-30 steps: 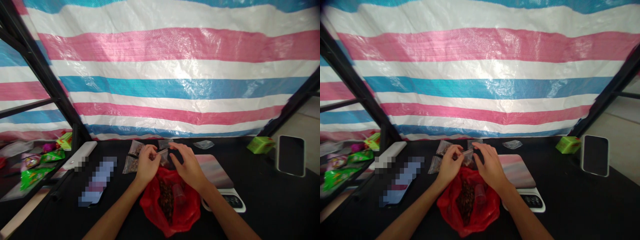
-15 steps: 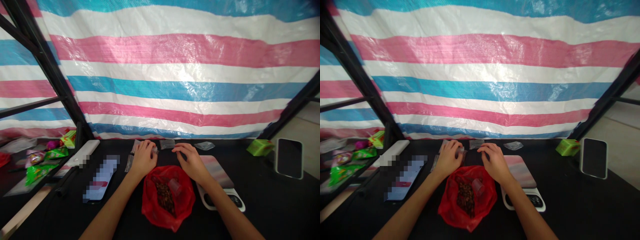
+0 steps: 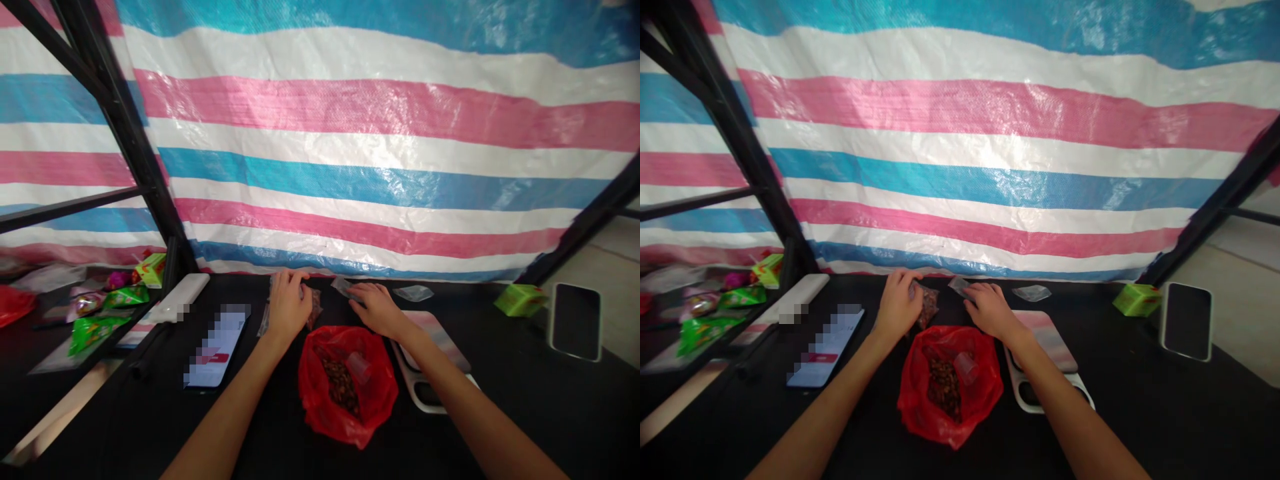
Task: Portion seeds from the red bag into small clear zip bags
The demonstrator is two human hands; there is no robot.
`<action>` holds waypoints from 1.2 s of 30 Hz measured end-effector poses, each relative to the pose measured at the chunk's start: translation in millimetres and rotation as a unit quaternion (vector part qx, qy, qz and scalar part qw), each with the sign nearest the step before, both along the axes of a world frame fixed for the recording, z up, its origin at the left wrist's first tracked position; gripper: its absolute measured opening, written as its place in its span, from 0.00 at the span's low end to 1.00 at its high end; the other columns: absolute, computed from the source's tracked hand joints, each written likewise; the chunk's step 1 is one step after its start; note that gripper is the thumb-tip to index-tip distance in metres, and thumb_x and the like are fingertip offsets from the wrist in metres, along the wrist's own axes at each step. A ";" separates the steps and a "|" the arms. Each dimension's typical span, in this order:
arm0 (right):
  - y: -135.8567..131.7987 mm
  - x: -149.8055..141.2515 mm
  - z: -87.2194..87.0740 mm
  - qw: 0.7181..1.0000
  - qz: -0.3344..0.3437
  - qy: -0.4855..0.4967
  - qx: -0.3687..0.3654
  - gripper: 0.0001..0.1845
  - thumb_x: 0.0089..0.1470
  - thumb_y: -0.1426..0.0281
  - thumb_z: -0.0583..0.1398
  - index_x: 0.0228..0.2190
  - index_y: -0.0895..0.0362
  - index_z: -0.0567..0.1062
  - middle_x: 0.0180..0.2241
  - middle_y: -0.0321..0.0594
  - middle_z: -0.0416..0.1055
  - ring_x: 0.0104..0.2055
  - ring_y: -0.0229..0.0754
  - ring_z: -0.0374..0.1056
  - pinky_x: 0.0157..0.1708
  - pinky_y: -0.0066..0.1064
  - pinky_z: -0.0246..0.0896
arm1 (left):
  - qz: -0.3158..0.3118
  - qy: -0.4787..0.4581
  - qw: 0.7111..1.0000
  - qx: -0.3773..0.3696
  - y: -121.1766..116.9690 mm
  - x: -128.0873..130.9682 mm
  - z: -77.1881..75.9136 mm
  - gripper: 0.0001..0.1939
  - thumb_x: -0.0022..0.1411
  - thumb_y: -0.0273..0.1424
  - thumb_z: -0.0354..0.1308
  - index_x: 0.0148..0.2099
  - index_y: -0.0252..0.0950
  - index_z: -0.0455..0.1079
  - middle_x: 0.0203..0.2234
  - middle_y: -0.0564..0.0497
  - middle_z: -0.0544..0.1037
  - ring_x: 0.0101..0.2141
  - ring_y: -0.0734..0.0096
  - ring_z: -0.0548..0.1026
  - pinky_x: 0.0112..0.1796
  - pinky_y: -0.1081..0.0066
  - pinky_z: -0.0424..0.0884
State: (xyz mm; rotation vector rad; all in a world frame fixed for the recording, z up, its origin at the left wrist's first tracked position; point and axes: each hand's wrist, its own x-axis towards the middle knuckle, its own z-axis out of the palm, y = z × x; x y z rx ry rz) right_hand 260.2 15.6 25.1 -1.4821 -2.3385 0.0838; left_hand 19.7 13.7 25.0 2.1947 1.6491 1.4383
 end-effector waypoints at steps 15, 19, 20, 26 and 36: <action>-136.0 5.2 6.6 0.996 0.021 0.074 -0.048 0.25 0.65 0.65 0.59 0.63 0.47 0.68 0.62 0.45 0.68 0.65 0.52 0.62 0.65 0.51 0.57 | -0.266 -0.308 0.875 -0.261 -11.2 17.2 17.2 0.22 0.62 0.44 0.61 0.52 0.36 0.70 0.31 0.51 0.78 0.33 0.68 0.77 0.36 0.71 0.70; -158.0 23.2 3.9 0.999 0.023 -0.019 -0.043 0.29 0.62 0.64 0.63 0.63 0.48 0.68 0.59 0.46 0.72 0.61 0.57 0.66 0.65 0.58 0.52 | -0.300 -0.201 0.887 -0.287 -18.4 11.5 21.1 0.22 0.64 0.44 0.59 0.55 0.38 0.68 0.22 0.59 0.67 0.23 0.75 0.66 0.27 0.75 0.62; -161.4 25.7 5.5 0.999 0.018 -0.030 -0.040 0.28 0.62 0.64 0.63 0.62 0.48 0.70 0.58 0.46 0.73 0.60 0.58 0.67 0.64 0.59 0.52 | -0.319 -0.149 0.887 -0.298 -20.9 9.6 22.5 0.21 0.64 0.45 0.59 0.54 0.39 0.69 0.22 0.60 0.65 0.23 0.75 0.65 0.26 0.75 0.60; -172.3 25.1 24.8 0.997 0.018 -0.047 -0.059 0.27 0.62 0.71 0.61 0.61 0.47 0.69 0.55 0.46 0.75 0.55 0.55 0.70 0.62 0.58 0.51 | -0.375 0.128 0.826 -0.400 -34.4 -5.7 34.4 0.24 0.61 0.53 0.60 0.47 0.39 0.72 0.29 0.55 0.73 0.28 0.72 0.69 0.27 0.74 0.61; -157.1 9.7 31.0 0.987 0.089 -0.017 -0.132 0.27 0.58 0.81 0.56 0.54 0.46 0.75 0.57 0.40 0.73 0.50 0.45 0.75 0.50 0.35 0.68 | -0.433 0.207 0.753 -0.451 -47.5 6.5 28.7 0.40 0.48 0.33 0.68 0.62 0.44 0.55 0.30 0.57 0.74 0.26 0.69 0.74 0.24 0.75 0.65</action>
